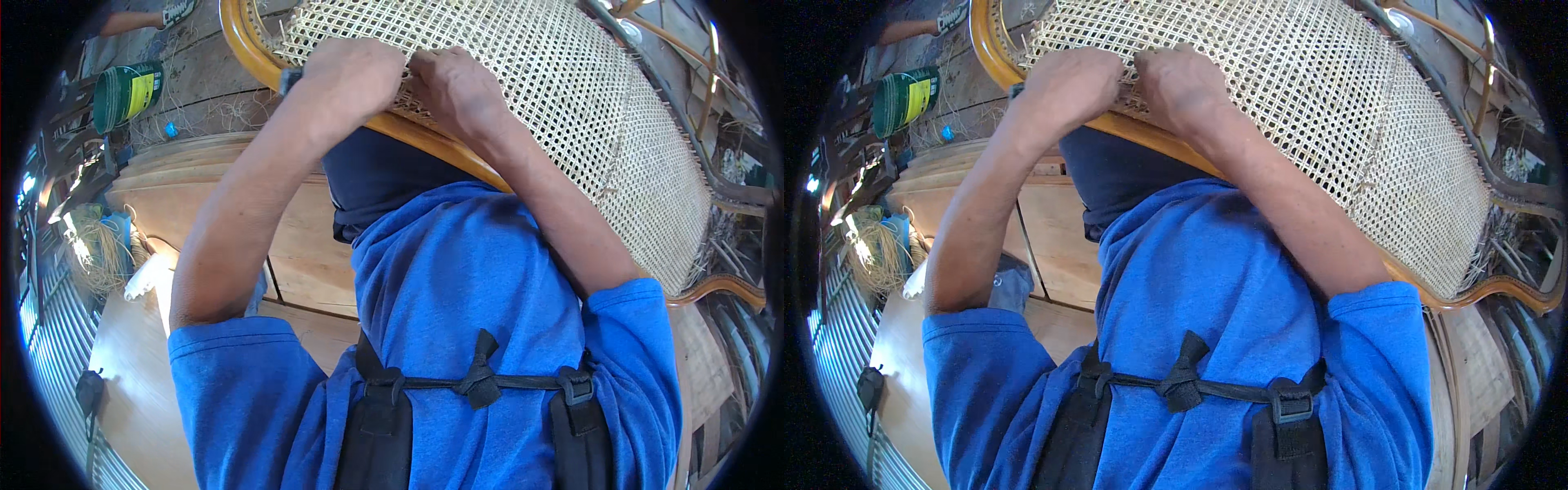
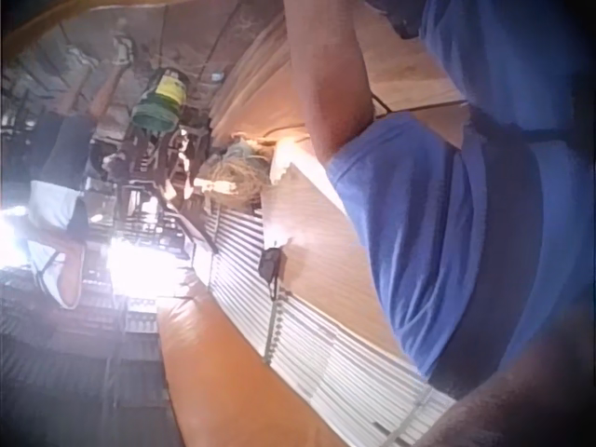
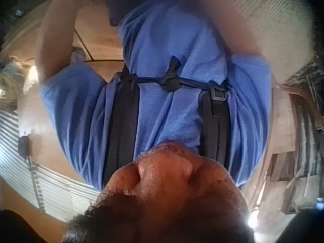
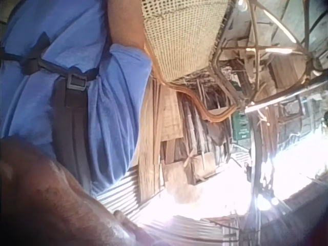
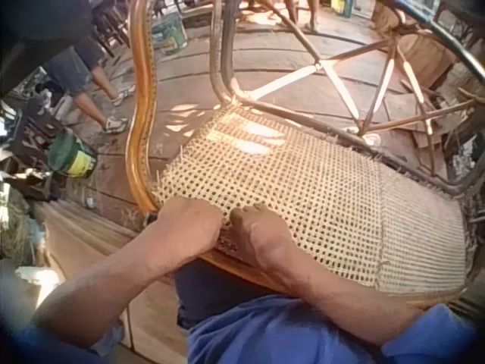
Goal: Repairing a rattan or bamboo chair seat by weaving new strips through the frame and trimming them.
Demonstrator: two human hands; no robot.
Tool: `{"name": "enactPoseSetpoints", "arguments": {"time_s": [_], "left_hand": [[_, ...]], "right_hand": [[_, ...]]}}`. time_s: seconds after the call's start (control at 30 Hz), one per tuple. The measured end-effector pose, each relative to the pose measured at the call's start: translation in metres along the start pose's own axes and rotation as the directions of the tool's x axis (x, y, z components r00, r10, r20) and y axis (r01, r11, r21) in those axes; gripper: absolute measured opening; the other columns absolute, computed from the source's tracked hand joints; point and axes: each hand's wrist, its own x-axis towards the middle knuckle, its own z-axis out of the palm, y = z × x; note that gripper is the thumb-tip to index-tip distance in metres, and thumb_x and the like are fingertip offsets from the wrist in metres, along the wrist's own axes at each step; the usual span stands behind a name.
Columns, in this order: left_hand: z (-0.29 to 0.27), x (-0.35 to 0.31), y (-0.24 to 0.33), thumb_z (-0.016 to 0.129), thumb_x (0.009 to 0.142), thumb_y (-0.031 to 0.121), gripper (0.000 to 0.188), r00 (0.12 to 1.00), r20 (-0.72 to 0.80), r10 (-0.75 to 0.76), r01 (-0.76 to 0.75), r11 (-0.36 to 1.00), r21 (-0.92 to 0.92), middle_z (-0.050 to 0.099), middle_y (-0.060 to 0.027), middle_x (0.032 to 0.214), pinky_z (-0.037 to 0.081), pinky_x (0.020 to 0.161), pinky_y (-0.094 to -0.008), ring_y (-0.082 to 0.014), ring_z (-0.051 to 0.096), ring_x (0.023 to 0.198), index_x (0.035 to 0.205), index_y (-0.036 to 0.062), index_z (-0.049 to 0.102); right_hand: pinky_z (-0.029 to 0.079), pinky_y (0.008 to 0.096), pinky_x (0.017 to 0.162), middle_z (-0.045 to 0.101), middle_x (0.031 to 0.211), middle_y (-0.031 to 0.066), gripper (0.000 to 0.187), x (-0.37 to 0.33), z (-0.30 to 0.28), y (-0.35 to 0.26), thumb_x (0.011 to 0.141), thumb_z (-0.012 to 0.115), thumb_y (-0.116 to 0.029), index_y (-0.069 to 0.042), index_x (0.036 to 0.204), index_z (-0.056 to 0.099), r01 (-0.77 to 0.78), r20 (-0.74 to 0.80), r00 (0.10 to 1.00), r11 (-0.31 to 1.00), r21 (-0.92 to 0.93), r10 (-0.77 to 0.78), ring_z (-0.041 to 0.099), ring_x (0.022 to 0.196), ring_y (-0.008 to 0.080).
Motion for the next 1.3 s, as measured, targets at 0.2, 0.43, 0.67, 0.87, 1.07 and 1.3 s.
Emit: {"name": "enactPoseSetpoints", "arguments": {"time_s": [0.2,0.43,0.67,0.87,1.07,1.3], "left_hand": [[-0.011,-0.050,-0.027,0.048,0.082,0.023,0.025,0.977,0.033,-0.212,0.213,0.977,-0.014,0.063,-0.0191,0.078,0.048,0.069,-0.0471,-0.0366,0.061,0.079,0.080,0.0034,0.063],[-0.001,-0.064,-0.029,0.048,0.087,0.031,0.030,0.897,0.200,-0.393,0.415,0.906,-0.082,0.063,-0.0180,0.083,0.046,0.071,-0.0483,-0.0373,0.060,0.082,0.087,0.0050,0.063],[-0.014,-0.082,-0.030,0.045,0.085,0.029,0.031,0.931,-0.007,-0.365,0.363,0.929,-0.078,0.063,-0.0177,0.077,0.048,0.068,-0.0481,-0.0360,0.062,0.076,0.079,0.0050,0.064],[-0.038,-0.062,-0.014,0.049,0.086,0.030,0.027,0.953,-0.045,-0.299,0.295,0.951,-0.089,0.062,-0.0178,0.079,0.046,0.068,-0.0474,-0.0375,0.060,0.078,0.084,0.0058,0.062],[-0.012,-0.037,-0.002,0.049,0.083,0.017,0.021,0.990,-0.044,-0.133,0.134,0.991,0.017,0.064,-0.0190,0.076,0.049,0.066,-0.0458,-0.0353,0.064,0.076,0.078,0.0026,0.064],[-0.013,-0.015,-0.001,0.052,0.077,0.010,0.016,0.999,-0.038,0.007,-0.004,0.997,0.078,0.065,-0.0180,0.074,0.051,0.065,-0.0442,-0.0332,0.065,0.074,0.074,0.0016,0.065]], "right_hand": [[0.046,0.0384,0.082,0.061,0.085,0.0081,0.015,-0.003,0.009,0.018,0.082,0.061,-0.022,-0.009,0.089,0.062,0.233,-0.142,0.964,0.970,0.061,-0.223,0.056,0.092,0.0288],[0.044,0.0383,0.081,0.062,0.083,0.0096,0.019,0.006,0.015,0.031,0.084,0.059,-0.026,-0.008,0.088,0.063,0.274,-0.110,0.959,0.957,0.097,-0.263,0.056,0.087,0.0283],[0.048,0.0343,0.064,0.061,0.072,0.0117,0.021,0.024,-0.015,0.004,0.087,0.060,-0.024,-0.005,0.093,0.064,-0.076,0.117,0.992,0.950,0.303,0.042,0.060,0.067,0.0229],[0.049,0.0299,0.067,0.064,0.076,0.0088,0.016,0.010,-0.009,-0.011,0.089,0.058,-0.018,-0.005,0.096,0.064,0.189,-0.022,0.978,0.827,0.530,-0.209,0.061,0.068,0.0173],[0.049,0.0303,0.066,0.064,0.076,0.0087,0.014,-0.003,-0.005,-0.004,0.085,0.061,-0.017,-0.005,0.092,0.065,-0.030,0.023,1.000,0.801,0.597,0.021,0.062,0.069,0.0176],[0.049,0.0370,0.068,0.063,0.074,0.0171,0.017,0.004,-0.005,-0.004,0.073,0.056,-0.016,-0.004,0.078,0.067,-0.199,0.233,0.965,0.910,0.365,0.117,0.062,0.071,0.0278]]}}
